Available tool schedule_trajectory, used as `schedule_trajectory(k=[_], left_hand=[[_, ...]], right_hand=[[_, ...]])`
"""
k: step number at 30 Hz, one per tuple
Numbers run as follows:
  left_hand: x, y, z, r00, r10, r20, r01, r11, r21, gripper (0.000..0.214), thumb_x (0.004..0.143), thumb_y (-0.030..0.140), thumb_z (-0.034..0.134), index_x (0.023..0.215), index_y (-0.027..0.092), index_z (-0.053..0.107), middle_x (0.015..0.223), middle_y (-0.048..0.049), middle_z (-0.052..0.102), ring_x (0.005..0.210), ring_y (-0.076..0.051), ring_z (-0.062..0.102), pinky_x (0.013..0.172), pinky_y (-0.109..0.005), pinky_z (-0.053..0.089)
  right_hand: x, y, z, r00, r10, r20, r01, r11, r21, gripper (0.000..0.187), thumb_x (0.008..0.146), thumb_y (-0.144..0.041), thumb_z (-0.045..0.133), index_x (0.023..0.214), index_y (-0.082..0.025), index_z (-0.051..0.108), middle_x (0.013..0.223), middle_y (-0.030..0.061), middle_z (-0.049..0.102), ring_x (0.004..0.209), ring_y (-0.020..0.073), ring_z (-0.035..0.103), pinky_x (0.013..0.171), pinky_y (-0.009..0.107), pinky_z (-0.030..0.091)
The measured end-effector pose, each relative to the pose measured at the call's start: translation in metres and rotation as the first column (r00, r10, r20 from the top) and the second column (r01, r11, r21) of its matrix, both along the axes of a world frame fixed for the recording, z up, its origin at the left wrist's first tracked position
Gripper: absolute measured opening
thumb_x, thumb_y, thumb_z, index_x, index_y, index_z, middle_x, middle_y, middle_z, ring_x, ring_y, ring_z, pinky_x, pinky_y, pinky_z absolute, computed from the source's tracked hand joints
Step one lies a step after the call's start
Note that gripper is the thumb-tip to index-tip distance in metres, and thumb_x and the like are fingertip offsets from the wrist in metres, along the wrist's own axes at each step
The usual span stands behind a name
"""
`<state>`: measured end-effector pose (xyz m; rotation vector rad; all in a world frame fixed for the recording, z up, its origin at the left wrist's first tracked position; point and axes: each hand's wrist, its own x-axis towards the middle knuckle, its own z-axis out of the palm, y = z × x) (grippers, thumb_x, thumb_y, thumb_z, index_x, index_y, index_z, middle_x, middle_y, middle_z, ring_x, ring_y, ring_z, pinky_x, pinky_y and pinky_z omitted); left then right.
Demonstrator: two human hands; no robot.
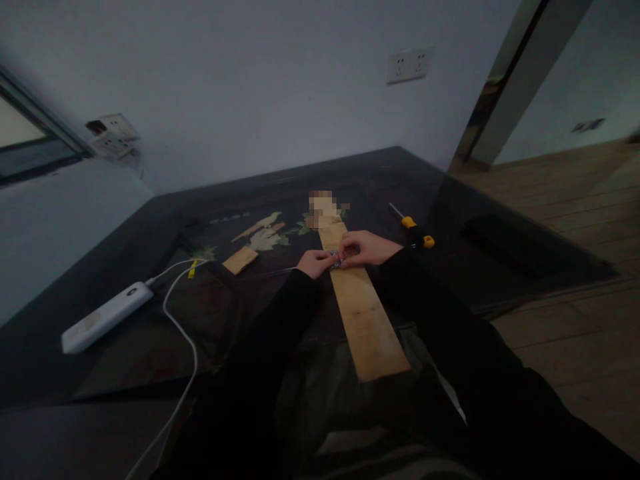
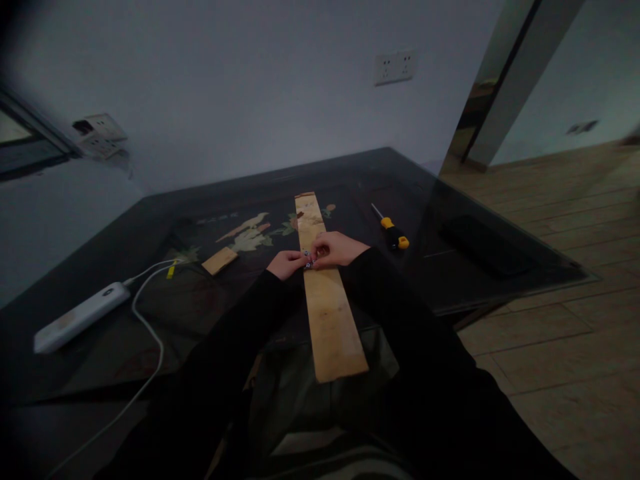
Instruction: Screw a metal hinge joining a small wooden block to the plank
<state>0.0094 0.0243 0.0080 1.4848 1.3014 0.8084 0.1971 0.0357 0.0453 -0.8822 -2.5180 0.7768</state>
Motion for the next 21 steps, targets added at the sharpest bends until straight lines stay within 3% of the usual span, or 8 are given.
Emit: schedule_trajectory(k=[8,13,17,21], left_hand=[[0.0001,0.0021,-0.0044,1.0,0.003,0.002,-0.003,1.0,0.025,0.033,0.056,0.044,0.074,0.053,0.012,0.066,0.048,0.0028,0.054,0.055,-0.01,0.046,0.06,-0.024,0.035],[0.0003,-0.0004,-0.0022,0.999,-0.004,0.052,0.003,1.0,0.005,0.033,0.053,0.044,0.077,0.061,0.012,0.072,0.059,-0.0015,0.065,0.062,-0.014,0.054,0.067,-0.027,0.04],[0.0025,-0.0035,0.0028,0.994,0.012,0.107,-0.008,0.999,-0.038,0.031,0.052,0.04,0.08,0.064,0.012,0.073,0.065,-0.0035,0.069,0.068,-0.016,0.058,0.073,-0.028,0.043],[0.0028,-0.0038,0.0043,0.996,0.018,0.09,-0.015,0.999,-0.036,0.03,0.051,0.04,0.08,0.061,0.013,0.073,0.062,-0.0034,0.068,0.068,-0.017,0.058,0.072,-0.029,0.042]], right_hand=[[-0.0013,-0.0021,0.0029,0.998,-0.033,-0.06,0.031,0.998,-0.047,0.019,0.074,-0.029,0.064,0.081,-0.012,0.064,0.073,0.002,0.057,0.068,0.0118,0.05,0.063,0.024,0.038],[-0.0006,-0.0012,0.0051,0.947,-0.136,-0.289,0.08,0.977,-0.198,0.016,0.074,-0.028,0.063,0.078,-0.014,0.057,0.075,0.0023,0.062,0.068,0.0118,0.056,0.066,0.025,0.043],[-0.0001,-0.0005,0.0064,0.828,-0.318,-0.462,0.106,0.898,-0.427,0.012,0.074,-0.022,0.063,0.079,-0.015,0.054,0.078,0.0047,0.067,0.07,0.0124,0.062,0.065,0.025,0.047],[-0.002,-0.0002,0.0046,0.736,-0.504,-0.453,0.179,0.789,-0.588,0.007,0.077,-0.013,0.058,0.084,-0.013,0.058,0.071,0.0038,0.067,0.063,0.0107,0.062,0.06,0.023,0.048]])
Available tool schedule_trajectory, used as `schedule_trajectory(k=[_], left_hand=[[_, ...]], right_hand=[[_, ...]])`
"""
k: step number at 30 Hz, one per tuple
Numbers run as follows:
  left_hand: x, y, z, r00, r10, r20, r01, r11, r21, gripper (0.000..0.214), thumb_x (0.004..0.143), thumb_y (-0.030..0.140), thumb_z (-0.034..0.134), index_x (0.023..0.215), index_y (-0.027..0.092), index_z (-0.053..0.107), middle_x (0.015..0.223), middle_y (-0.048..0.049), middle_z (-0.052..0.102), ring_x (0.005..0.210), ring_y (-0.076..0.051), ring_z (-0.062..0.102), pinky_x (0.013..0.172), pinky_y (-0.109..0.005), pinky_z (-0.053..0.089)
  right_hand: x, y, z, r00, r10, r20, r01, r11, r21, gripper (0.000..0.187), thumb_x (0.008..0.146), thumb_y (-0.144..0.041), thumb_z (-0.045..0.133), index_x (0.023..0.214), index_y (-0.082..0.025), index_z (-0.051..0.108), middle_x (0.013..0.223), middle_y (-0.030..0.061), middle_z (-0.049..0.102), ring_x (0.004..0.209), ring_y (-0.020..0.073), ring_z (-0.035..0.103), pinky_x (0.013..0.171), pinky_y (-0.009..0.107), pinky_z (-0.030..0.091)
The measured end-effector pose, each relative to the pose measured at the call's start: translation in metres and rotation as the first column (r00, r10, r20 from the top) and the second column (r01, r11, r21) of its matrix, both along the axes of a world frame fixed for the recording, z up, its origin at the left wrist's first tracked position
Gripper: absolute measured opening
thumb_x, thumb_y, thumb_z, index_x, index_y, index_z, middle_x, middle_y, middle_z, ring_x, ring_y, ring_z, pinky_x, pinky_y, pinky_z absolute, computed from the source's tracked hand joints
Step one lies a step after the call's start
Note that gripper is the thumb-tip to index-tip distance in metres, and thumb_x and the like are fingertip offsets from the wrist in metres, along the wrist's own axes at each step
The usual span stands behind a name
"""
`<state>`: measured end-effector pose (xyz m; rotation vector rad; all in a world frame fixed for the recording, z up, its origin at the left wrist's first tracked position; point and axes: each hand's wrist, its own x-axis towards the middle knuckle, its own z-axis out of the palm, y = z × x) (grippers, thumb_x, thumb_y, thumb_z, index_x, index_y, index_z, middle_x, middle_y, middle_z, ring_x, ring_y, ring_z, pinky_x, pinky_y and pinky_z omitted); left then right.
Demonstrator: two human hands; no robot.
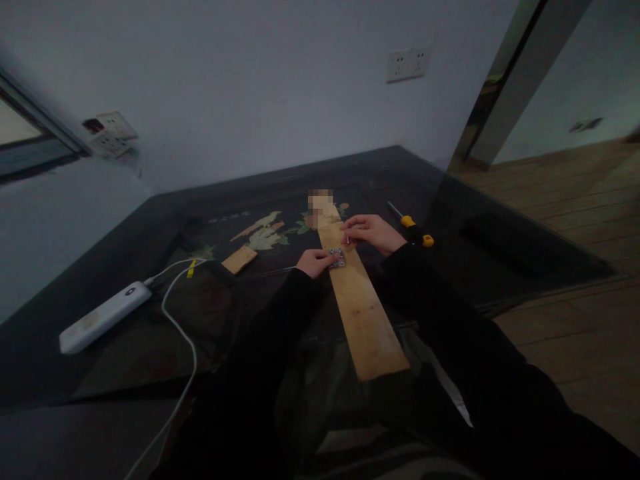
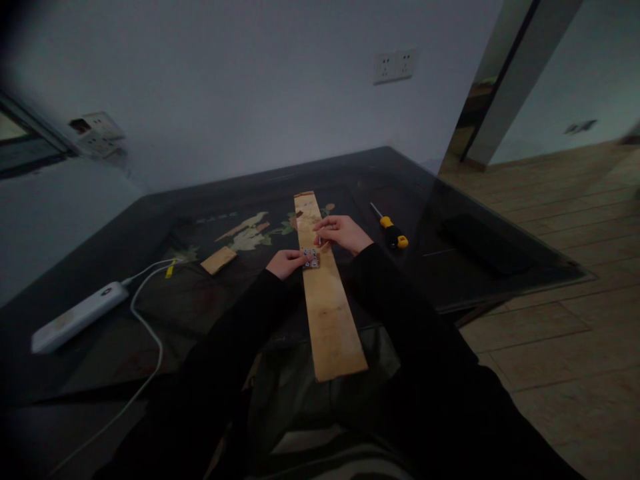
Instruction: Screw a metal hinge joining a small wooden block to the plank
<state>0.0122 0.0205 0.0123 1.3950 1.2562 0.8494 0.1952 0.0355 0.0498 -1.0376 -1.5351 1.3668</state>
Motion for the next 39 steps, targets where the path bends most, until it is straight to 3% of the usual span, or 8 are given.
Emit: schedule_trajectory(k=[3,6,10,14,19,30,39], left_hand=[[-0.001,0.001,-0.001,1.0,0.0,-0.03,0.001,1.0,0.026,0.031,0.052,0.042,0.078,0.06,0.012,0.072,0.059,-0.0023,0.065,0.066,-0.016,0.057,0.071,-0.028,0.041],[-0.002,0.001,-0.001,0.998,0.002,-0.062,0.0,0.999,0.035,0.032,0.053,0.043,0.077,0.059,0.012,0.071,0.056,-0.0013,0.063,0.063,-0.015,0.055,0.069,-0.028,0.039],[-0.002,0.001,-0.001,0.998,-0.002,-0.059,0.004,0.999,0.033,0.032,0.053,0.042,0.077,0.061,0.012,0.071,0.058,-0.0012,0.064,0.064,-0.014,0.055,0.068,-0.026,0.039],[-0.001,0.001,-0.002,0.999,-0.008,-0.047,0.009,1.0,0.029,0.033,0.053,0.043,0.078,0.063,0.011,0.072,0.06,-0.0016,0.065,0.064,-0.014,0.055,0.067,-0.026,0.039],[-0.003,0.001,-0.004,0.999,-0.027,-0.043,0.029,0.999,0.044,0.039,0.054,0.046,0.078,0.069,0.011,0.074,0.063,-0.0027,0.067,0.064,-0.015,0.056,0.067,-0.026,0.04],[-0.004,0.003,-0.006,0.998,-0.044,-0.037,0.046,0.998,0.048,0.037,0.056,0.044,0.078,0.07,0.01,0.075,0.065,-0.004,0.069,0.065,-0.015,0.057,0.068,-0.026,0.041],[-0.002,0.001,-0.002,0.999,-0.02,-0.039,0.021,0.999,0.035,0.036,0.054,0.044,0.079,0.065,0.01,0.073,0.06,-0.0031,0.066,0.064,-0.015,0.057,0.069,-0.027,0.042]], right_hand=[[-0.003,0.002,-0.004,1.0,-0.02,-0.014,0.018,0.995,-0.101,0.012,0.078,-0.008,0.052,0.087,-0.013,0.058,0.063,0.0005,0.062,0.056,0.0086,0.059,0.056,0.022,0.048],[-0.005,0.005,-0.009,1.0,0.0,0.023,0.003,0.992,-0.128,0.013,0.077,-0.006,0.05,0.084,-0.013,0.058,0.054,-0.0035,0.053,0.046,0.0057,0.049,0.046,0.019,0.04],[-0.005,0.007,-0.015,0.978,0.143,0.15,-0.131,0.987,-0.09,0.008,0.078,-0.017,0.055,0.085,-0.013,0.059,0.047,-0.0077,0.044,0.041,0.0043,0.035,0.042,0.019,0.025],[-0.002,0.009,-0.016,0.934,0.225,0.277,-0.245,0.969,0.041,0.023,0.07,-0.031,0.068,0.084,-0.013,0.065,0.069,-0.0012,0.06,0.058,0.0068,0.047,0.053,0.021,0.033],[0.001,0.012,-0.015,0.887,0.161,0.432,-0.257,0.951,0.172,0.035,0.066,-0.038,0.071,0.089,-0.013,0.068,0.062,-0.0026,0.054,0.056,0.0077,0.042,0.054,0.022,0.031],[-0.001,0.012,-0.018,0.893,0.129,0.431,-0.232,0.953,0.194,0.025,0.067,-0.031,0.068,0.085,-0.014,0.07,0.074,0.0032,0.065,0.065,0.0127,0.051,0.06,0.025,0.039],[-0.004,0.009,-0.015,0.903,0.048,0.427,-0.189,0.937,0.293,0.022,0.07,-0.03,0.063,0.08,-0.011,0.066,0.067,0.0003,0.057,0.062,0.0098,0.046,0.059,0.023,0.034]])
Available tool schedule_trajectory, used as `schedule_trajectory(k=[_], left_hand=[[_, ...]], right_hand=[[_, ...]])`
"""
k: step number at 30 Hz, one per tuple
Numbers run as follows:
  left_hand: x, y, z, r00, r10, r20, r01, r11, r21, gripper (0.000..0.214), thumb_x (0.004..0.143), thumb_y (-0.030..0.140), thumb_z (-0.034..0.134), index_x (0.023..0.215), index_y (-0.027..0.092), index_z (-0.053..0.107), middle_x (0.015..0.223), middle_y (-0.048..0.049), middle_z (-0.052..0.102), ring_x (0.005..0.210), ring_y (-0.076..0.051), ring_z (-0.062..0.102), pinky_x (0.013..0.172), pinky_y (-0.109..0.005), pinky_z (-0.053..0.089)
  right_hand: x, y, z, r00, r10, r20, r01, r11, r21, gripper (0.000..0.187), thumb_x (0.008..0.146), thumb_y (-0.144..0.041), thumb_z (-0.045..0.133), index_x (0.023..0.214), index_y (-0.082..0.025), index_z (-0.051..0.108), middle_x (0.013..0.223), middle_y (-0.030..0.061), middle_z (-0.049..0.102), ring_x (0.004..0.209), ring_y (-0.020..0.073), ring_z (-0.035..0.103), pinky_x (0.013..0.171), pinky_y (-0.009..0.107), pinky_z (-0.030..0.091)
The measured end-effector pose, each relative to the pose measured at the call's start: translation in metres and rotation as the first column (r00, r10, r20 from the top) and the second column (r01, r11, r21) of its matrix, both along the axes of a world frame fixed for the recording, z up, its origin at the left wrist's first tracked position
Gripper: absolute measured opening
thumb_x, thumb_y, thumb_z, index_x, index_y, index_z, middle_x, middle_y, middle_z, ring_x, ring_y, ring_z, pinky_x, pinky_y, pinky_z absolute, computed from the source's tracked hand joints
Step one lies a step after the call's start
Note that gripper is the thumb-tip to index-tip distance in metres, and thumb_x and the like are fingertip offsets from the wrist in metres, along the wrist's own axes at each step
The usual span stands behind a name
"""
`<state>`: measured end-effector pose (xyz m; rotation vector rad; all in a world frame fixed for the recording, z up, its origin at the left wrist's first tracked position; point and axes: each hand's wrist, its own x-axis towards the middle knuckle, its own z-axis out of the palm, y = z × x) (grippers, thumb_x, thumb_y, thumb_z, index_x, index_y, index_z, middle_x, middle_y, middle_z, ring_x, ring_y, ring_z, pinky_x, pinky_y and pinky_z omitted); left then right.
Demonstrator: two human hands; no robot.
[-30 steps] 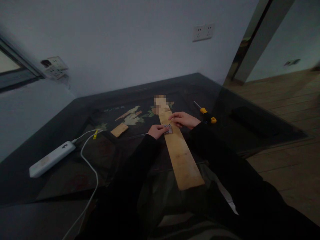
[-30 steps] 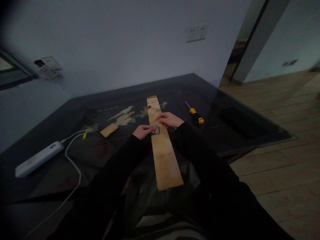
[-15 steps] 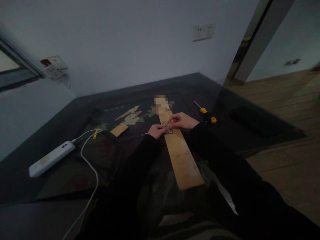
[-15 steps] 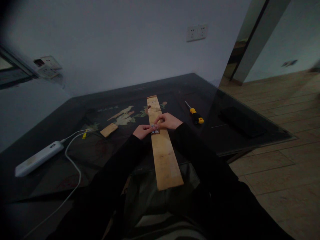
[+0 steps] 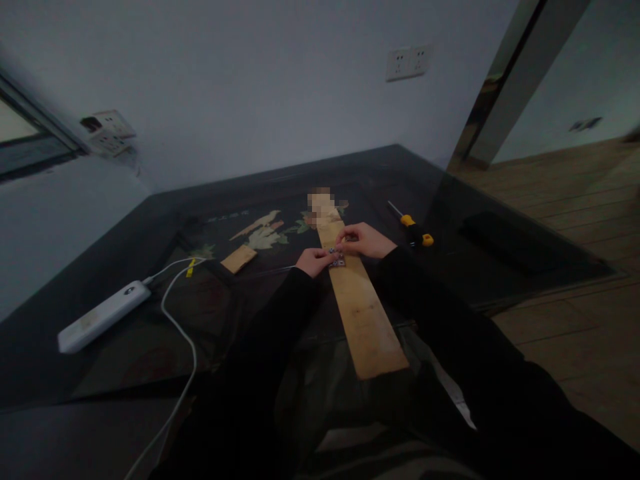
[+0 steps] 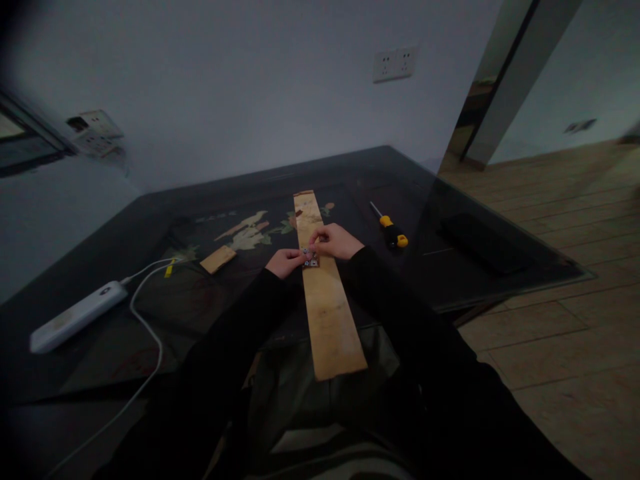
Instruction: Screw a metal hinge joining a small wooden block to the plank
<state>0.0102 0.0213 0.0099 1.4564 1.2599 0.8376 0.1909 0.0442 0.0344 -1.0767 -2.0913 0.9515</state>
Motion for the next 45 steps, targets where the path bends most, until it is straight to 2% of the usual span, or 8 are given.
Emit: schedule_trajectory(k=[5,12,18,22,25,28,31,45], left_hand=[[0.001,-0.001,0.002,0.999,0.01,0.051,-0.008,0.999,-0.037,0.036,0.05,0.042,0.081,0.064,0.011,0.073,0.063,-0.0038,0.069,0.066,-0.016,0.059,0.073,-0.029,0.044],[0.001,0.0,-0.001,0.998,0.027,0.051,-0.026,0.999,-0.033,0.038,0.047,0.045,0.08,0.062,0.011,0.072,0.061,-0.0027,0.067,0.064,-0.015,0.057,0.072,-0.029,0.042],[0.0,0.001,-0.003,0.999,0.016,0.047,-0.014,0.999,-0.036,0.036,0.049,0.044,0.08,0.063,0.011,0.072,0.063,-0.0034,0.068,0.067,-0.016,0.059,0.073,-0.029,0.042],[0.0,0.001,-0.003,0.999,0.027,0.044,-0.025,0.999,-0.037,0.033,0.051,0.042,0.08,0.063,0.011,0.073,0.064,-0.0037,0.068,0.068,-0.017,0.059,0.075,-0.029,0.042],[0.0,0.001,-0.002,0.999,0.022,0.046,-0.02,0.999,-0.035,0.031,0.052,0.04,0.08,0.062,0.011,0.072,0.063,-0.0034,0.068,0.068,-0.016,0.059,0.074,-0.028,0.042],[0.0,0.001,-0.002,0.999,0.007,0.044,-0.006,1.0,-0.024,0.03,0.054,0.039,0.079,0.064,0.011,0.073,0.063,-0.0031,0.068,0.067,-0.016,0.058,0.072,-0.028,0.042],[0.0,0.002,-0.004,1.0,-0.003,0.024,0.003,1.0,-0.011,0.027,0.058,0.037,0.077,0.064,0.011,0.072,0.06,-0.002,0.066,0.063,-0.014,0.056,0.069,-0.027,0.041],[-0.005,0.004,-0.003,0.995,-0.074,-0.07,0.078,0.995,0.057,0.025,0.061,0.036,0.073,0.064,0.012,0.071,0.06,-0.0008,0.064,0.067,-0.015,0.057,0.072,-0.028,0.04]], right_hand=[[-0.005,0.0,0.001,0.984,-0.058,-0.17,0.058,0.998,-0.004,0.014,0.071,-0.025,0.063,0.072,-0.012,0.062,0.065,-0.0015,0.054,0.062,0.0085,0.046,0.06,0.022,0.034],[-0.009,-0.003,0.001,0.842,-0.244,-0.481,0.011,0.9,-0.436,0.011,0.082,-0.018,0.055,0.073,-0.014,0.055,0.063,0.0003,0.06,0.046,0.0043,0.045,0.045,0.018,0.031],[-0.01,-0.005,0.003,0.78,-0.345,-0.522,-0.03,0.813,-0.582,0.014,0.086,-0.008,0.044,0.084,-0.012,0.057,0.057,0.0006,0.057,0.044,0.0057,0.046,0.043,0.018,0.031],[-0.008,-0.003,0.0,0.796,-0.297,-0.527,-0.064,0.825,-0.562,0.015,0.085,-0.009,0.043,0.086,-0.012,0.057,0.048,-0.0063,0.041,0.037,0.003,0.028,0.038,0.018,0.014],[-0.007,-0.003,-0.001,0.866,-0.248,-0.434,-0.017,0.853,-0.522,0.008,0.081,-0.017,0.053,0.085,-0.012,0.059,0.048,-0.0086,0.035,0.039,0.0029,0.023,0.041,0.02,0.011],[-0.008,-0.004,-0.003,0.94,-0.191,-0.282,0.095,0.942,-0.323,0.016,0.074,-0.025,0.064,0.081,-0.011,0.063,0.054,-0.0054,0.044,0.047,0.0048,0.033,0.046,0.021,0.021],[-0.01,-0.003,-0.005,0.992,-0.082,-0.094,0.072,0.992,-0.101,0.022,0.07,-0.029,0.067,0.082,-0.009,0.068,0.054,-0.0046,0.045,0.052,0.0063,0.035,0.051,0.022,0.024],[-0.015,-0.005,-0.006,0.994,-0.079,0.082,0.069,0.991,0.118,0.018,0.072,-0.026,0.067,0.081,-0.012,0.071,0.049,-0.0066,0.04,0.05,0.0059,0.033,0.053,0.023,0.022]])
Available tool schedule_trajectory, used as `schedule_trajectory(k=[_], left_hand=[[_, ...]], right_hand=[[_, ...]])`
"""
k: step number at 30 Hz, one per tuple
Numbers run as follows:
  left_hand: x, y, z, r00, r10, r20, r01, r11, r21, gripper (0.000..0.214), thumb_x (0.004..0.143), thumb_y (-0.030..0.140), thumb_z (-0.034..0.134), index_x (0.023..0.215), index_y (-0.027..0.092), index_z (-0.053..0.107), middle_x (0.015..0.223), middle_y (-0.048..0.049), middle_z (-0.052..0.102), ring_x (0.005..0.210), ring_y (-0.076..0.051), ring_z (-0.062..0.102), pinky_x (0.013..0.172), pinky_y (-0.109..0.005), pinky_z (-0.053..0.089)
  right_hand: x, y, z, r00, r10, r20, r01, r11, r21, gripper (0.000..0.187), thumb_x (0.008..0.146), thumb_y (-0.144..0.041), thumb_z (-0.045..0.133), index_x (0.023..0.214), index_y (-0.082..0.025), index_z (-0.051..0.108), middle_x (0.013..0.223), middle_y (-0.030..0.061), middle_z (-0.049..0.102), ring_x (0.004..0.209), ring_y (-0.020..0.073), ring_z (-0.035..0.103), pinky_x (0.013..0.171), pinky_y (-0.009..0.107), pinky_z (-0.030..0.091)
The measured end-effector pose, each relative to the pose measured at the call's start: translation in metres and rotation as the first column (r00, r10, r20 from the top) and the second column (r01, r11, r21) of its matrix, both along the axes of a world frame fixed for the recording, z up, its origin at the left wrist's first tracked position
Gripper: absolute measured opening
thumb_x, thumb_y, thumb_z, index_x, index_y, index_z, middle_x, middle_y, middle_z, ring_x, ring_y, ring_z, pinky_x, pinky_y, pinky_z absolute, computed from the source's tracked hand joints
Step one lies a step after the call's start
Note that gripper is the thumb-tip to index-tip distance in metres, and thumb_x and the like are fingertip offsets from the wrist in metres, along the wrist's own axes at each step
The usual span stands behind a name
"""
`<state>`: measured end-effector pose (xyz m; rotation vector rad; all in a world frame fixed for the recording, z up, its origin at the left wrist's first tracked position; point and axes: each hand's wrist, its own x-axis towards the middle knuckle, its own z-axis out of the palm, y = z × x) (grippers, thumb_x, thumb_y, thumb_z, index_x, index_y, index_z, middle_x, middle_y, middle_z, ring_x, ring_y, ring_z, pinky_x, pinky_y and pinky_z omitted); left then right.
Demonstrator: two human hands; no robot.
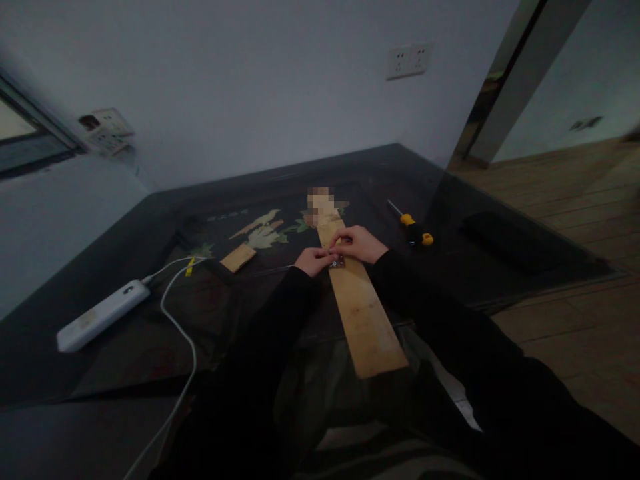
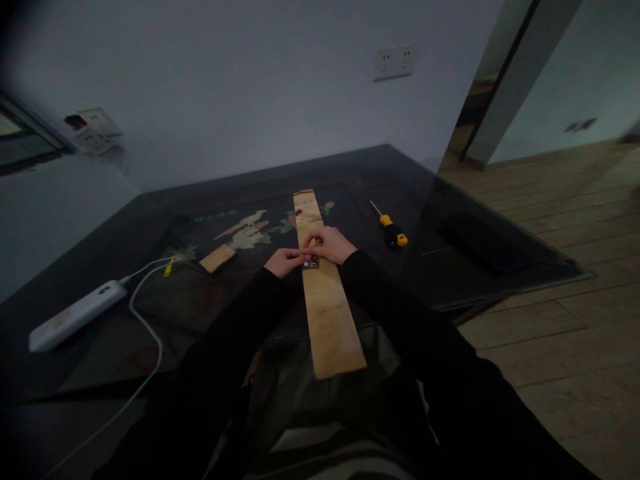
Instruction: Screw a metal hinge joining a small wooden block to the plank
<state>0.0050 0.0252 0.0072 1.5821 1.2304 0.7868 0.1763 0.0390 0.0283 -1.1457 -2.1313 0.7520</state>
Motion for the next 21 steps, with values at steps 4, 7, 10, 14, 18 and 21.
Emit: schedule_trajectory(k=[4,7,10,14,18,21], left_hand=[[-0.0004,0.0013,-0.0013,1.0,-0.002,0.022,0.003,0.999,-0.032,0.026,0.058,0.038,0.075,0.064,0.012,0.072,0.061,-0.0013,0.066,0.067,-0.016,0.058,0.075,-0.029,0.042],[-0.0004,0.0013,-0.0016,0.999,0.004,0.04,-0.002,0.999,-0.049,0.028,0.056,0.038,0.076,0.066,0.012,0.073,0.061,-0.002,0.067,0.068,-0.016,0.059,0.076,-0.029,0.043],[-0.0002,0.0006,-0.001,0.999,0.009,0.04,-0.007,0.999,-0.049,0.027,0.055,0.037,0.077,0.067,0.012,0.073,0.062,-0.0024,0.067,0.069,-0.017,0.059,0.076,-0.029,0.043],[0.0005,0.0,-0.0002,0.998,0.018,0.053,-0.014,0.998,-0.068,0.024,0.056,0.033,0.078,0.065,0.012,0.073,0.06,-0.0022,0.067,0.066,-0.016,0.059,0.075,-0.029,0.043],[0.0007,-0.0002,0.0004,0.999,0.009,0.038,-0.007,0.998,-0.061,0.023,0.056,0.033,0.077,0.064,0.012,0.073,0.06,-0.001,0.066,0.066,-0.016,0.058,0.074,-0.028,0.043],[0.0006,-0.0003,0.0005,1.0,0.007,0.027,-0.006,0.999,-0.053,0.025,0.057,0.036,0.076,0.063,0.012,0.072,0.058,-0.0003,0.064,0.064,-0.014,0.056,0.071,-0.027,0.041]], right_hand=[[-0.0004,-0.0005,0.0001,1.0,0.003,-0.007,-0.003,1.0,-0.009,0.016,0.072,-0.025,0.067,0.08,-0.012,0.07,0.051,-0.0059,0.042,0.051,0.0062,0.035,0.054,0.022,0.024],[-0.0008,-0.0013,0.0006,1.0,0.008,-0.01,-0.008,1.0,-0.011,0.015,0.072,-0.026,0.068,0.079,-0.012,0.07,0.051,-0.0056,0.043,0.052,0.0066,0.036,0.054,0.022,0.025],[-0.0009,-0.0015,0.0008,1.0,0.014,-0.009,-0.015,1.0,-0.026,0.016,0.072,-0.027,0.068,0.08,-0.012,0.07,0.051,-0.0057,0.043,0.052,0.0066,0.036,0.054,0.022,0.025],[-0.0008,-0.0016,0.0014,0.999,0.031,0.006,-0.031,0.999,-0.024,0.017,0.073,-0.026,0.067,0.081,-0.012,0.07,0.05,-0.0066,0.041,0.051,0.0062,0.035,0.054,0.022,0.024],[-0.0006,-0.0025,0.0029,0.999,0.03,0.036,-0.03,1.0,-0.007,0.013,0.073,-0.023,0.066,0.08,-0.013,0.07,0.049,-0.0072,0.038,0.052,0.0064,0.034,0.055,0.022,0.023],[-0.0008,-0.0029,0.0031,0.999,0.023,0.05,-0.023,1.0,0.015,0.012,0.074,-0.023,0.066,0.08,-0.014,0.07,0.05,-0.0068,0.038,0.053,0.0067,0.035,0.055,0.022,0.023]])
